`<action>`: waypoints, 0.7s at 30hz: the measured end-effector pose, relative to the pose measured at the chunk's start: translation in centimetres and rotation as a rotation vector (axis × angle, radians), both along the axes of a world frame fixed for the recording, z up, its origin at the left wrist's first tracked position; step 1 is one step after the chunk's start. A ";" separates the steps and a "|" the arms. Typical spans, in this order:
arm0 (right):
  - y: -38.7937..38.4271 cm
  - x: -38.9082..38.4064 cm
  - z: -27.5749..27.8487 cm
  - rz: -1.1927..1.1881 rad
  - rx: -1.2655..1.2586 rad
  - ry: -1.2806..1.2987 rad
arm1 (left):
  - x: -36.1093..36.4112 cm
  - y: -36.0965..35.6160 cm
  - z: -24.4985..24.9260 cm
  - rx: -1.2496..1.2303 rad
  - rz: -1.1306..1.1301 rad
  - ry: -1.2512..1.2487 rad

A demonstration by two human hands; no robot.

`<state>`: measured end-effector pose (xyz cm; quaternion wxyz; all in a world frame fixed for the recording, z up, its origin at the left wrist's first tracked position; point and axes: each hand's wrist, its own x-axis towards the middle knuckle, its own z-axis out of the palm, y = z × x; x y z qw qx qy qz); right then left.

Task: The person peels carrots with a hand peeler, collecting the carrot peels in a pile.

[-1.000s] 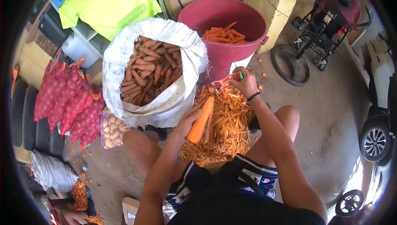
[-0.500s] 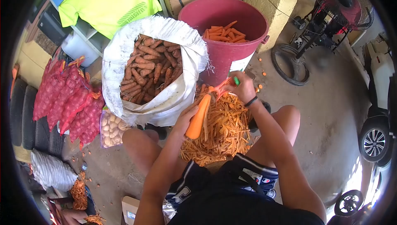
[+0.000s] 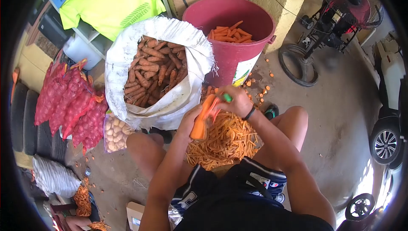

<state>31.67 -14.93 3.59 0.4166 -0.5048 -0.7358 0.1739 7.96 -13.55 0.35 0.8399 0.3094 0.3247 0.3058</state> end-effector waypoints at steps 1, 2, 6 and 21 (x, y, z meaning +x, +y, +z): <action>0.9 1.4 -0.5 -0.109 0.012 -0.007 | -0.6 -0.1 -0.2 0.016 -0.028 0.052; 1.8 2.6 -1.1 -0.214 0.023 -0.014 | -1.2 -0.3 -0.4 0.032 -0.052 0.106; 3.8 5.3 -2.2 -0.398 -0.020 0.025 | -1.2 0.0 0.3 0.025 -0.047 0.003; 1.7 1.1 -1.4 -0.186 0.007 -0.016 | -0.3 0.6 0.7 0.043 -0.020 0.071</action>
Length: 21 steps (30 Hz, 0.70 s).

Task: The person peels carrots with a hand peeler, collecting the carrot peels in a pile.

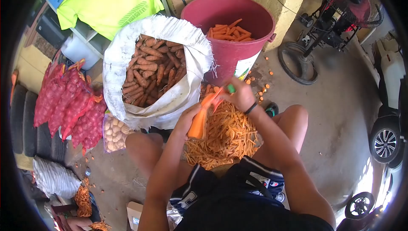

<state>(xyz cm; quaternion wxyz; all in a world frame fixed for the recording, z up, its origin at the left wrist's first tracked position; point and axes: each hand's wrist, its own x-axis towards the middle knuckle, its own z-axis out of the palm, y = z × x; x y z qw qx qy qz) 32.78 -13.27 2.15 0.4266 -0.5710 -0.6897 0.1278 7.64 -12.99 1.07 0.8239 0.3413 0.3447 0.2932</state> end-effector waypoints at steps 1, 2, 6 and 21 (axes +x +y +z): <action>0.7 1.4 -0.1 -0.113 -0.056 0.001 | -0.6 -0.1 -0.8 -0.008 -0.026 0.051; 1.1 2.4 0.1 -0.158 -0.034 -0.001 | -0.1 -0.4 -0.4 -0.053 0.056 0.107; 0.3 1.9 0.5 -0.085 -0.075 0.112 | -0.8 0.2 -2.0 -0.061 -0.031 -0.113; 0.6 3.3 -0.5 -0.206 -0.082 0.152 | 0.0 -0.4 -1.2 -0.090 -0.017 -0.101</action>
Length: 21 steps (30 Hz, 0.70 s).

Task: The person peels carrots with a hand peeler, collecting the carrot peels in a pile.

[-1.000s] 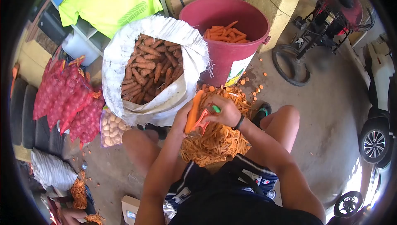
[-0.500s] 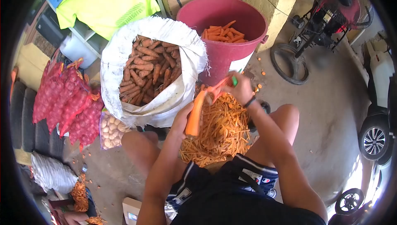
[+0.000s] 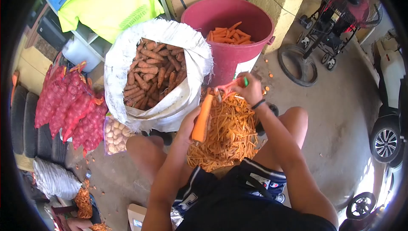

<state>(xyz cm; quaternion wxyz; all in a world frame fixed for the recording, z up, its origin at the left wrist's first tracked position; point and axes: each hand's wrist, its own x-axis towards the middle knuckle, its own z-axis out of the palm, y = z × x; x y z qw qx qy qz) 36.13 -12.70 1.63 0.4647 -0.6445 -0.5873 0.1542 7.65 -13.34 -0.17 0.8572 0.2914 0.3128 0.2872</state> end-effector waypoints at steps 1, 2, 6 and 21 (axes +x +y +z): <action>-0.9 -1.4 0.1 0.054 -0.007 -0.016 | 0.3 0.4 0.2 -0.023 0.024 -0.027; -2.1 -2.9 0.1 0.186 -0.036 0.058 | 0.4 0.7 0.2 -0.048 0.051 -0.053; -4.8 -7.1 0.5 0.486 0.045 -0.055 | 1.0 0.1 0.3 0.024 0.081 -0.034; -4.7 -7.2 0.6 0.485 0.103 -0.089 | 2.0 -0.6 1.8 0.020 0.121 -0.037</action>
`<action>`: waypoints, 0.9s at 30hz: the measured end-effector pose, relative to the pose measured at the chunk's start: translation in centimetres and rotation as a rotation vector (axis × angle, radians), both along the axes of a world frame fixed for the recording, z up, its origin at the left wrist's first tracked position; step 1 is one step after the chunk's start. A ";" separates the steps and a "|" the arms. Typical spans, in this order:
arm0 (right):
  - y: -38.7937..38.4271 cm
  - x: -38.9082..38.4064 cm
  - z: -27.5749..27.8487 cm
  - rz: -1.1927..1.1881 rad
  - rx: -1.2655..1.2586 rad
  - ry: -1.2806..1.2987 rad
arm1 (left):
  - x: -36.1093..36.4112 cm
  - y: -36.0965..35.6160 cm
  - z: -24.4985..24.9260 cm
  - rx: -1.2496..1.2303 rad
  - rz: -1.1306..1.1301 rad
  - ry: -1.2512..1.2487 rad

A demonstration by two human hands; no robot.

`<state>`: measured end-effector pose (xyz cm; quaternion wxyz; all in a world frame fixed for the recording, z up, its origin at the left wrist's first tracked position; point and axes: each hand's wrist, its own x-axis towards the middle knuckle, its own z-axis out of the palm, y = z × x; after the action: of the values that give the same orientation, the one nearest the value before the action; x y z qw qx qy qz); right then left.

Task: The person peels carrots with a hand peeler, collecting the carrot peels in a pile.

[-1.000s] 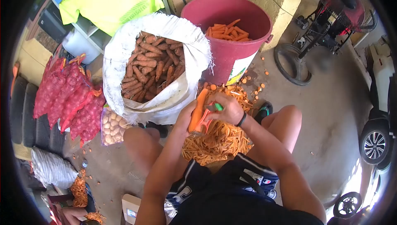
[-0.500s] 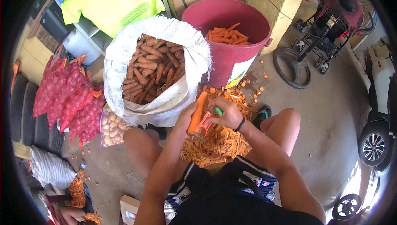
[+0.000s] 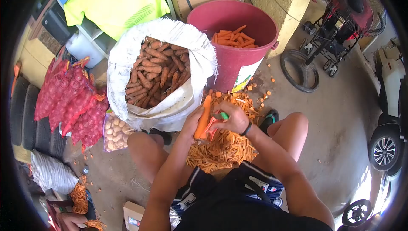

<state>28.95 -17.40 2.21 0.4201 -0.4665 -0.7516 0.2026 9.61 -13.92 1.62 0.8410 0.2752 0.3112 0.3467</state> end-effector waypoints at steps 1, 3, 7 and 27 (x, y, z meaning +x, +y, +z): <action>0.6 0.5 0.0 -0.019 0.042 -0.006 | -0.6 -0.2 -0.5 0.024 -0.033 0.067; 2.3 2.8 0.1 -0.172 0.086 -0.030 | -1.4 0.2 -1.7 0.082 -0.113 0.187; 4.3 7.2 -1.2 -0.476 -0.059 0.033 | -1.3 -0.3 -0.5 0.086 -0.113 0.297; 4.8 9.1 -8.1 -0.364 -0.278 -0.429 | -0.9 1.2 -2.3 0.188 -0.125 0.311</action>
<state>38.01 -12.61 -5.91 0.2137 -0.6785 -0.6922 0.1218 8.70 -12.74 -0.70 0.7732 0.4216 0.3860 0.2747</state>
